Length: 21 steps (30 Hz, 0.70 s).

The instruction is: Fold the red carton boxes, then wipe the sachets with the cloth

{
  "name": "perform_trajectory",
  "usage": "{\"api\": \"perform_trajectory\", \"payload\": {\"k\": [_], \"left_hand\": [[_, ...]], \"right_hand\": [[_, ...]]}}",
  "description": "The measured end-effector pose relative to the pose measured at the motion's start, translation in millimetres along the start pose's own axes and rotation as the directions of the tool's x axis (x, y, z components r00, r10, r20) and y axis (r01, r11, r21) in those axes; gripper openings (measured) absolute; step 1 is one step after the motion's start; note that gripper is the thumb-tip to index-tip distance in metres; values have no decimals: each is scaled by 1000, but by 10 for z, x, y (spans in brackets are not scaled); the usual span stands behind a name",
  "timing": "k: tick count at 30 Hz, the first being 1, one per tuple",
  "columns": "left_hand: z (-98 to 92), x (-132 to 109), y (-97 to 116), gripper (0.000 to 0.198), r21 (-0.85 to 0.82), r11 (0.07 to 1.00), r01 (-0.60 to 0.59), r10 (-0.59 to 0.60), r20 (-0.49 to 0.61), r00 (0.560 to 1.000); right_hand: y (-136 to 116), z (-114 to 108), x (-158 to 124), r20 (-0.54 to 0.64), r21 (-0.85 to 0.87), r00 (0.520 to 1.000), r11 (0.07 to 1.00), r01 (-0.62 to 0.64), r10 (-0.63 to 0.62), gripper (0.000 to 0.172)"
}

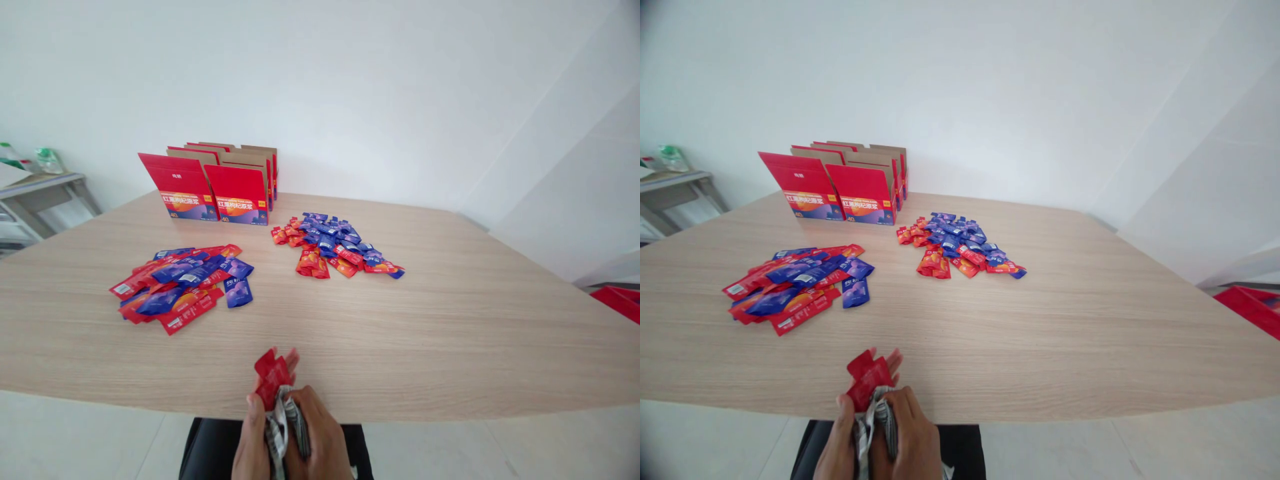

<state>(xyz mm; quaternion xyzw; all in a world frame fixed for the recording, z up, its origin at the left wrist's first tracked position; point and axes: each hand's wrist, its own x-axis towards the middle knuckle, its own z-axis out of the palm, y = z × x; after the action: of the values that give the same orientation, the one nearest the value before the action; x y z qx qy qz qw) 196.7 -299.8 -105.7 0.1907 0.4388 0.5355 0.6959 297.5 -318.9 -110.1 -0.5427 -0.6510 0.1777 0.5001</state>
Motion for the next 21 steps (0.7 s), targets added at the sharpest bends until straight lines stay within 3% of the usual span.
{"api": "perform_trajectory", "payload": {"k": [4, 6, 8, 9, 10, 11, 12, 13, 15, 18, 21], "left_hand": [[50, 253, 387, 86, 174, 962, -213, 225, -52, 973], [72, 417, 636, 94, 345, 844, -411, 442, -12, 897], [68, 640, 935, 99, 555, 569, -607, 677, 103, 729], [57, 777, 1102, 97, 651, 400, -646, 746, 178, 642], [44, 929, 1279, 93, 726, 236, -646, 774, 261, 577], [29, 1091, 1463, 86, 775, 96, -625, 765, 345, 545], [16, 1258, 1649, 81, 809, -31, -586, 733, 417, 537], [4, 1423, 1835, 77, 849, -140, -509, 686, 454, 568], [-17, 1729, 2191, 67, 922, -286, -259, 622, 385, 682], [-66, 2079, 2635, 68, 944, -315, -101, 583, 276, 764], [-168, 2329, 2933, 74, 938, -342, -52, 519, 235, 822]], "right_hand": [[67, 54, -74, 121, 1, 992, 1000, 22, -22, 34], [92, 10, -64, 112, 5, 994, 1000, 14, -14, 33], [123, -69, -21, 56, 22, 998, 1000, -8, 7, 28], [145, -116, 12, 14, 33, 1000, 999, -20, 20, 24], [172, -164, 51, -31, 42, 999, 998, -36, 37, 20], [206, -211, 93, -75, 49, 996, 997, -52, 55, 17], [246, -256, 138, -111, 53, 991, 996, -65, 71, 15], [290, -296, 182, -142, 54, 986, 996, -77, 84, 14], [386, -360, 259, -197, 63, 973, 992, -106, 117, 14], [508, -403, 327, -285, 102, 941, 982, -160, 183, 15], [577, -392, 335, -308, 156, 922, 968, -194, 234, 18]]}}
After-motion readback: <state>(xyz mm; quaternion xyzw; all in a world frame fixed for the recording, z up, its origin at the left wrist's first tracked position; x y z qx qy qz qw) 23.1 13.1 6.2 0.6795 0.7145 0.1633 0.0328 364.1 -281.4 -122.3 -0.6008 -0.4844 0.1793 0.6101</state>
